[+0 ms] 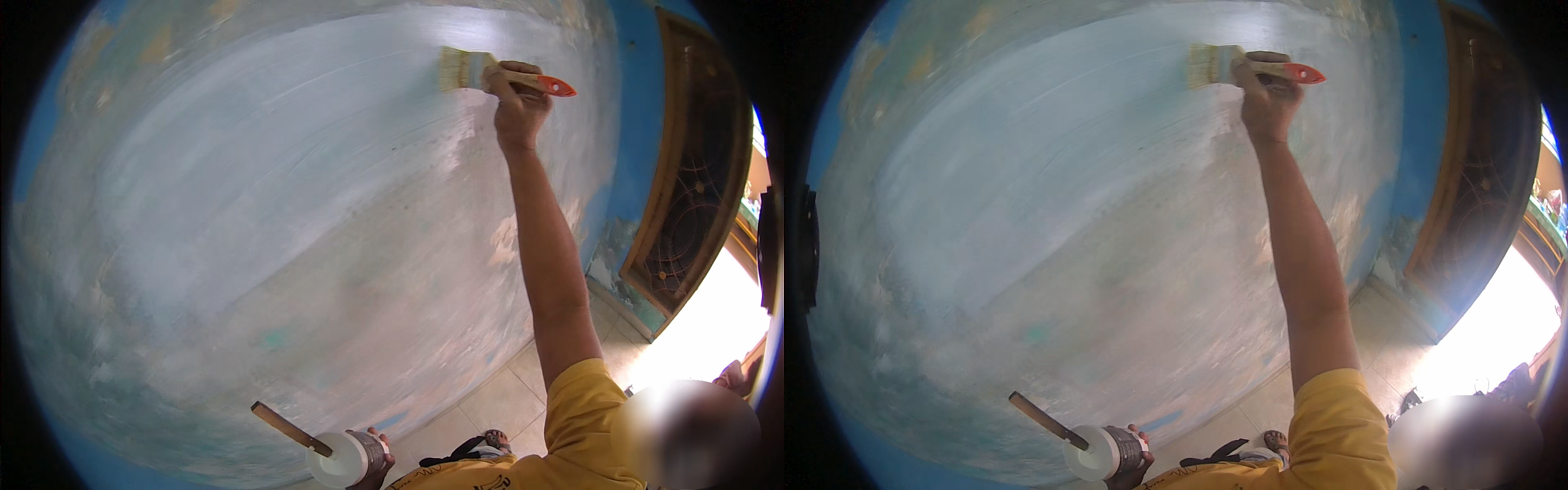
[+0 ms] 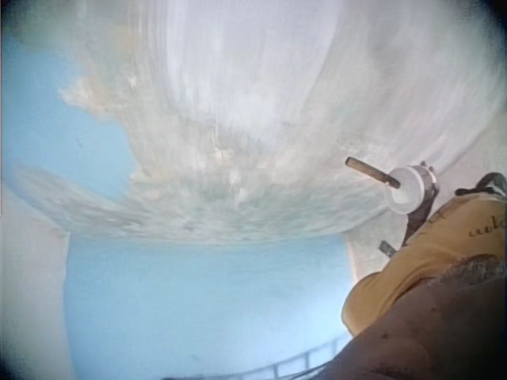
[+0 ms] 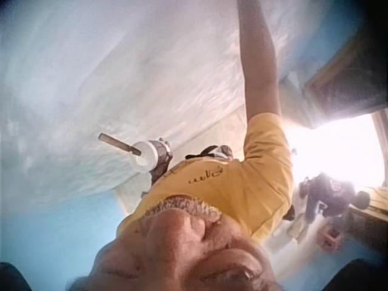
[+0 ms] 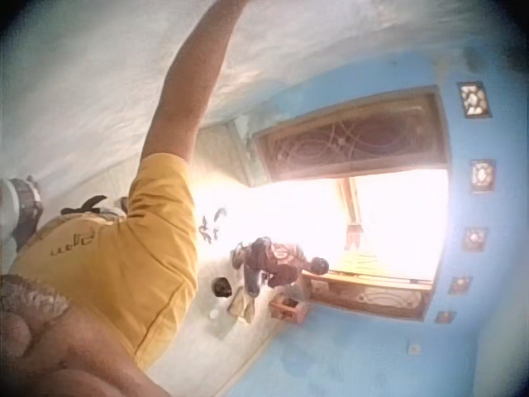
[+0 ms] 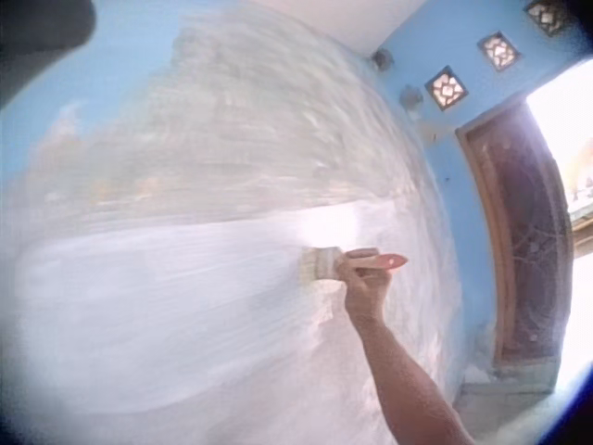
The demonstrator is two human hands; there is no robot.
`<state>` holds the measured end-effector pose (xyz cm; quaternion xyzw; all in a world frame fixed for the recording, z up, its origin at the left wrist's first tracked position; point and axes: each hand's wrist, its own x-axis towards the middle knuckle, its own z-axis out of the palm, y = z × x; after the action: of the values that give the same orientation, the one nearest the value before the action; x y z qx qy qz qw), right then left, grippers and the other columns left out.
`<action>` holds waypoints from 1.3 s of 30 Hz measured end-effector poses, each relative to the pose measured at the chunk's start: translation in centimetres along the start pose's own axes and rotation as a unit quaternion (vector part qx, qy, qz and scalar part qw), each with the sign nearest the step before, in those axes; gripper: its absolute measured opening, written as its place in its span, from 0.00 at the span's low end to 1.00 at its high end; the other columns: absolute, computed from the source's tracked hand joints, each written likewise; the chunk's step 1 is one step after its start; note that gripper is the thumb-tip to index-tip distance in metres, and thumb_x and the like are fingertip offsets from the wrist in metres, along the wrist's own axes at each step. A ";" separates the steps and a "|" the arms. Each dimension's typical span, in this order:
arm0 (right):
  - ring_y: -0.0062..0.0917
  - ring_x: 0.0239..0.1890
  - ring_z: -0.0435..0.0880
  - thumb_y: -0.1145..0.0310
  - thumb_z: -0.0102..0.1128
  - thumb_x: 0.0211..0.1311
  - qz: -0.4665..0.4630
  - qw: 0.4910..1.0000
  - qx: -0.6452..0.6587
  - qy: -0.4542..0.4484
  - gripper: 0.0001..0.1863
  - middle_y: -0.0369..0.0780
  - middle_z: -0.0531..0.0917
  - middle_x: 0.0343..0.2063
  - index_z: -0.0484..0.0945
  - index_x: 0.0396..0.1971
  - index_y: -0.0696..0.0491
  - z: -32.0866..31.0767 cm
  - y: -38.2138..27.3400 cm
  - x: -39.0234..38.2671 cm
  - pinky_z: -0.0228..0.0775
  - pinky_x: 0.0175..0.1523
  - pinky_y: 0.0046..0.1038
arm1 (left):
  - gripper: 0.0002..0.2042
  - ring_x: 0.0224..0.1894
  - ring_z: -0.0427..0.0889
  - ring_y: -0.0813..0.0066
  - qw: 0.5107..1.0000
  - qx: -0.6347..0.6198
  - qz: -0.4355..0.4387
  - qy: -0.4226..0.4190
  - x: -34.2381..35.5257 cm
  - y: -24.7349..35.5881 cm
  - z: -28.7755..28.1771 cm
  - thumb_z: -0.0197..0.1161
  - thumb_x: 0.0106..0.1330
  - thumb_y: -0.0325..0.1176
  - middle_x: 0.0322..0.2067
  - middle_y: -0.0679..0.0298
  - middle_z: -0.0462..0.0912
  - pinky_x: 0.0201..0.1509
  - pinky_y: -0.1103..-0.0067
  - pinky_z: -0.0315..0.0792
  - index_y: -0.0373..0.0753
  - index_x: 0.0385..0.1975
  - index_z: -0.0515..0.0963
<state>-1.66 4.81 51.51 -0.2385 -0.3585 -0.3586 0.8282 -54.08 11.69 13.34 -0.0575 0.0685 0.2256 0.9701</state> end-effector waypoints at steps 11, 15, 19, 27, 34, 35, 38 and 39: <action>0.23 0.36 0.85 0.73 0.70 0.55 0.025 0.992 -0.104 0.066 0.12 0.41 0.86 0.33 0.82 0.38 0.62 -13.8 9.0 10.0 0.78 0.44 0.26 | 0.33 0.66 0.65 0.55 0.996 -0.043 0.071 0.044 1.4 -8.0 3.1 0.59 0.64 0.55 0.61 0.57 0.72 0.66 0.53 0.60 0.41 0.65 0.66; 0.19 0.35 0.85 0.71 0.69 0.56 -0.002 0.930 -0.340 0.136 0.09 0.36 0.87 0.33 0.84 0.37 0.55 -15.8 8.5 11.3 0.77 0.44 0.23 | 0.33 0.67 0.65 0.54 0.994 -0.045 0.086 0.049 1.7 -9.0 4.5 0.59 0.64 0.54 0.62 0.57 0.71 0.66 0.52 0.60 0.41 0.65 0.66; 0.25 0.33 0.85 0.71 0.67 0.57 -0.188 0.950 -0.248 0.005 0.05 0.37 0.85 0.30 0.83 0.34 0.51 -8.8 10.3 10.1 0.76 0.40 0.24 | 0.32 0.67 0.64 0.54 0.992 -0.058 0.107 0.046 1.4 -11.0 5.7 0.59 0.64 0.53 0.62 0.57 0.71 0.66 0.52 0.60 0.41 0.65 0.66; 0.37 0.36 0.82 0.75 0.70 0.39 -0.238 0.925 -0.083 -0.283 0.22 0.41 0.81 0.34 0.77 0.39 0.46 20.9 -8.0 -8.9 0.77 0.38 0.37 | 0.35 0.71 0.59 0.51 0.992 -0.075 0.092 0.031 -0.3 -9.2 5.0 0.61 0.60 0.55 0.68 0.56 0.65 0.65 0.50 0.59 0.44 0.65 0.68; 0.37 0.35 0.80 0.77 0.67 0.44 -0.234 0.848 0.102 -0.464 0.17 0.42 0.79 0.30 0.76 0.37 0.50 29.7 -14.9 -18.8 0.75 0.37 0.37 | 0.37 0.72 0.57 0.51 0.991 -0.125 0.042 -0.006 0.5 -7.7 5.1 0.61 0.58 0.58 0.68 0.57 0.66 0.66 0.50 0.58 0.44 0.65 0.67; 0.36 0.32 0.79 0.77 0.66 0.45 -0.221 0.866 0.118 -0.433 0.16 0.41 0.78 0.29 0.76 0.37 0.51 29.9 -13.8 -18.4 0.75 0.37 0.36 | 0.37 0.72 0.57 0.52 0.991 -0.124 0.048 -0.004 0.2 -7.5 5.1 0.60 0.58 0.59 0.68 0.58 0.66 0.66 0.50 0.58 0.43 0.65 0.67; 0.24 0.39 0.82 0.76 0.60 0.61 -0.055 0.902 0.217 -0.369 0.05 0.37 0.81 0.34 0.76 0.35 0.51 26.8 -6.3 -12.3 0.77 0.42 0.29 | 0.37 0.71 0.58 0.53 0.990 -0.137 0.043 -0.013 -0.5 -6.3 3.9 0.60 0.58 0.59 0.66 0.60 0.68 0.66 0.50 0.58 0.43 0.64 0.68; 0.24 0.38 0.82 0.75 0.60 0.62 -0.018 0.929 0.186 -0.319 0.04 0.36 0.82 0.34 0.78 0.36 0.53 23.8 -3.2 -9.4 0.77 0.42 0.28 | 0.36 0.71 0.59 0.54 0.989 -0.139 0.037 -0.021 -0.5 -5.7 3.5 0.61 0.58 0.58 0.65 0.60 0.68 0.66 0.51 0.58 0.43 0.64 0.68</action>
<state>-18.71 22.33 59.73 -0.1760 -0.6684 -0.2054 0.6929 -51.62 6.84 17.31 -0.1843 0.0183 0.2694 0.9450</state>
